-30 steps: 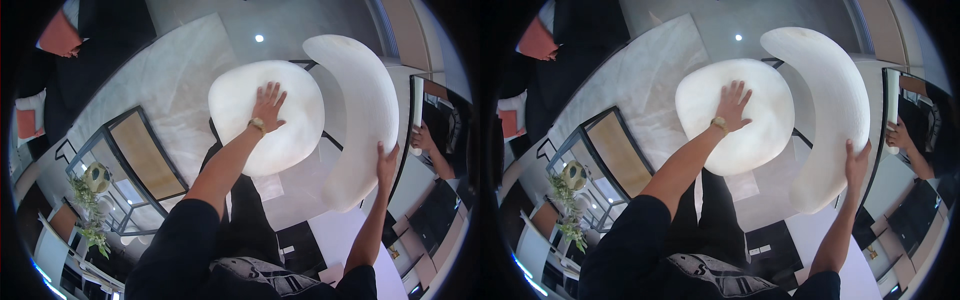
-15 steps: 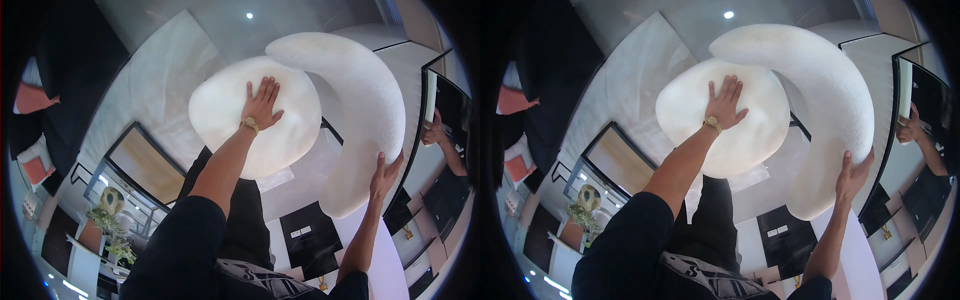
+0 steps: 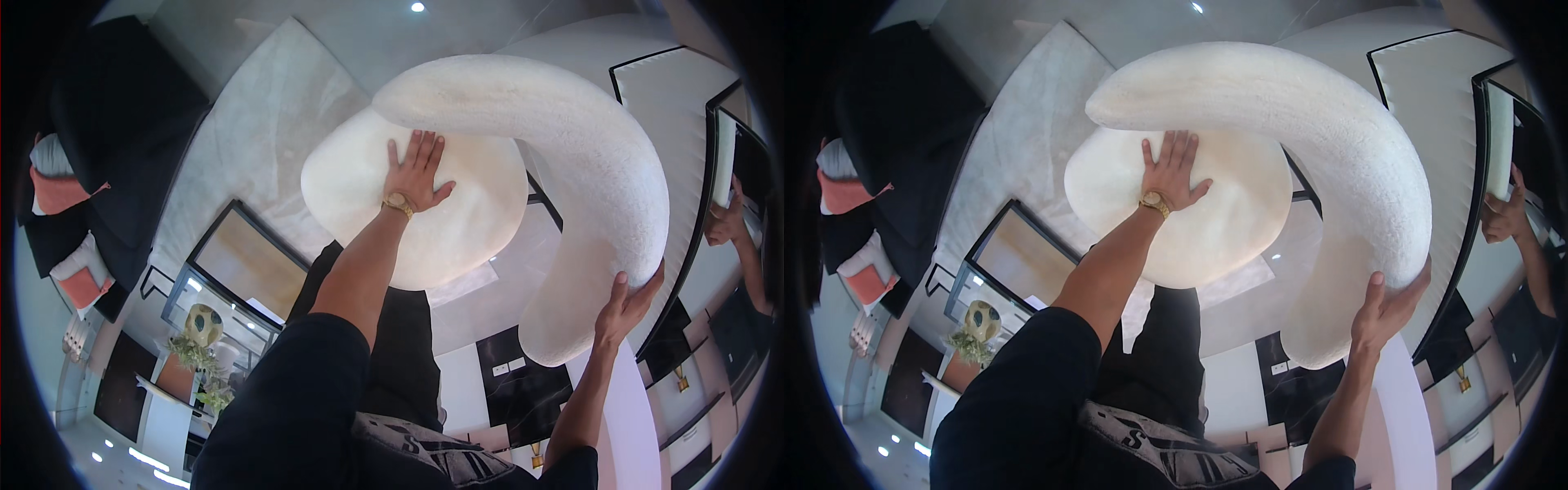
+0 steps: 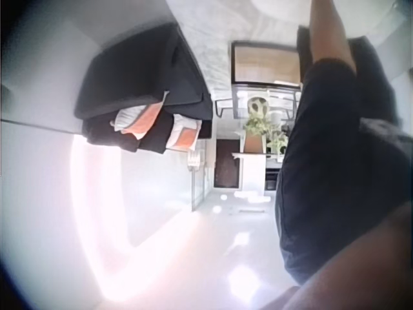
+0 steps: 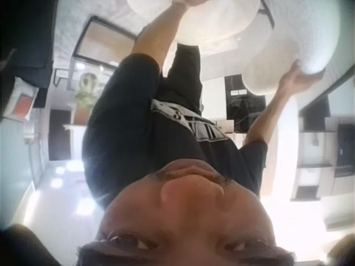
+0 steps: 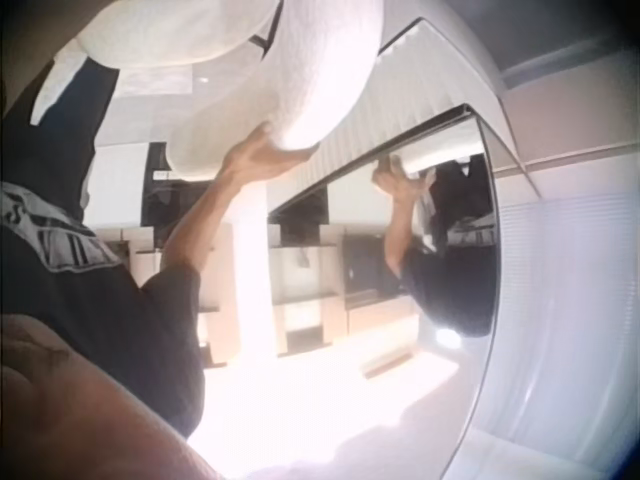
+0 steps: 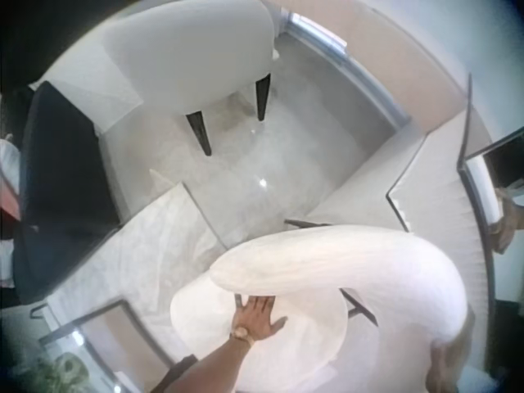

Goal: The person fits small metal screws and washers into the pre-drilled holes of a black chair frame and then places a white seat cushion onto the frame while sitting on the floor.

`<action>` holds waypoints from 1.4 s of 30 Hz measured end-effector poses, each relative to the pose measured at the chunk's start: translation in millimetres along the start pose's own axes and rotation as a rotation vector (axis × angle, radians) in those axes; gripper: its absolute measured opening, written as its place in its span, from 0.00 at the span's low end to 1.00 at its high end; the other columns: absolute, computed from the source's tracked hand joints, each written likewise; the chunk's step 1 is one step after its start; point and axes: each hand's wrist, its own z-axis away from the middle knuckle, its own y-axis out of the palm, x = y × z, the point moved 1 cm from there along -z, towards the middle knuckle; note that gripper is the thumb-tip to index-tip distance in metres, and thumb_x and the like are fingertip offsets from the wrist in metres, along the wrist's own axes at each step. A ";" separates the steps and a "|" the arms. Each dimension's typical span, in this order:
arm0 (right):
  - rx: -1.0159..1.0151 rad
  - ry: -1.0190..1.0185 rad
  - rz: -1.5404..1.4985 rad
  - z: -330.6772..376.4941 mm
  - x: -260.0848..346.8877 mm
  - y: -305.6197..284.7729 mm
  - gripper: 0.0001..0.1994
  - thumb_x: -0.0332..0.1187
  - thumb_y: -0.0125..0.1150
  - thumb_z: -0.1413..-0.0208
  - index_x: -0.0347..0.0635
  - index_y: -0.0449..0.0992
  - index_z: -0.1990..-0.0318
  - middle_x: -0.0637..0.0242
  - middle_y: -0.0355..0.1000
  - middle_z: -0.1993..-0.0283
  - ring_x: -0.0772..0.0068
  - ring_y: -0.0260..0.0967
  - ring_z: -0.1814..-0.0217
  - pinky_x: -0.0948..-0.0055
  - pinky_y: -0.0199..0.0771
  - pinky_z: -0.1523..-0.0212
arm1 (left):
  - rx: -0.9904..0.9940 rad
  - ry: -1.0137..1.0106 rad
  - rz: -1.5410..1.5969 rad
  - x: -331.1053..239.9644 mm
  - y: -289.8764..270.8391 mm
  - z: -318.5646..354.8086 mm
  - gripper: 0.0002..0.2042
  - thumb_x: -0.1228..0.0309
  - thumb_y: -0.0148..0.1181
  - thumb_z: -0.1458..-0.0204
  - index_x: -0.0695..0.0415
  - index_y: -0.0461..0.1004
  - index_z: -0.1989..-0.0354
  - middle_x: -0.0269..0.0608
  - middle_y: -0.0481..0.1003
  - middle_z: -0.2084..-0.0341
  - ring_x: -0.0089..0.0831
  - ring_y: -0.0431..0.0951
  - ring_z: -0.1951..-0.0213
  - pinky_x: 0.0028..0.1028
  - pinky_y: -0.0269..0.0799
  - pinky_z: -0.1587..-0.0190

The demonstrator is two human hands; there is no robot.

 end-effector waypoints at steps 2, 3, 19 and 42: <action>-0.019 -0.012 -0.003 0.5 -0.2 2.5 0.45 0.64 0.53 0.40 0.34 0.57 0.28 0.38 0.65 0.35 0.40 0.65 0.34 0.46 0.65 0.35 | -0.045 0.004 0.020 4.0 0.0 2.0 0.47 0.36 0.51 0.45 0.55 0.50 0.23 0.46 0.45 0.22 0.47 0.41 0.22 0.70 0.30 0.29; -0.026 -0.017 -0.005 -0.6 0.6 3.2 0.45 0.63 0.53 0.40 0.32 0.57 0.29 0.39 0.65 0.35 0.40 0.65 0.34 0.48 0.64 0.35 | -0.068 0.007 0.027 3.4 0.6 2.4 0.47 0.36 0.51 0.45 0.55 0.50 0.23 0.46 0.45 0.22 0.47 0.41 0.22 0.70 0.31 0.29; -0.114 -0.022 0.075 2.8 -0.5 10.8 0.39 0.61 0.48 0.35 0.37 0.59 0.29 0.40 0.65 0.33 0.40 0.65 0.33 0.49 0.65 0.34 | -0.470 -0.591 0.126 119.8 -28.9 64.8 0.36 0.46 0.56 0.45 0.54 0.63 0.30 0.56 0.61 0.32 0.56 0.55 0.29 0.61 0.44 0.31; -0.161 -0.029 -0.018 -1.0 -0.9 20.2 0.39 0.60 0.50 0.36 0.34 0.61 0.30 0.42 0.67 0.35 0.41 0.68 0.35 0.49 0.67 0.36 | -0.575 -0.548 0.028 123.3 -8.7 50.5 0.34 0.50 0.53 0.44 0.58 0.62 0.32 0.56 0.62 0.36 0.56 0.56 0.32 0.59 0.43 0.32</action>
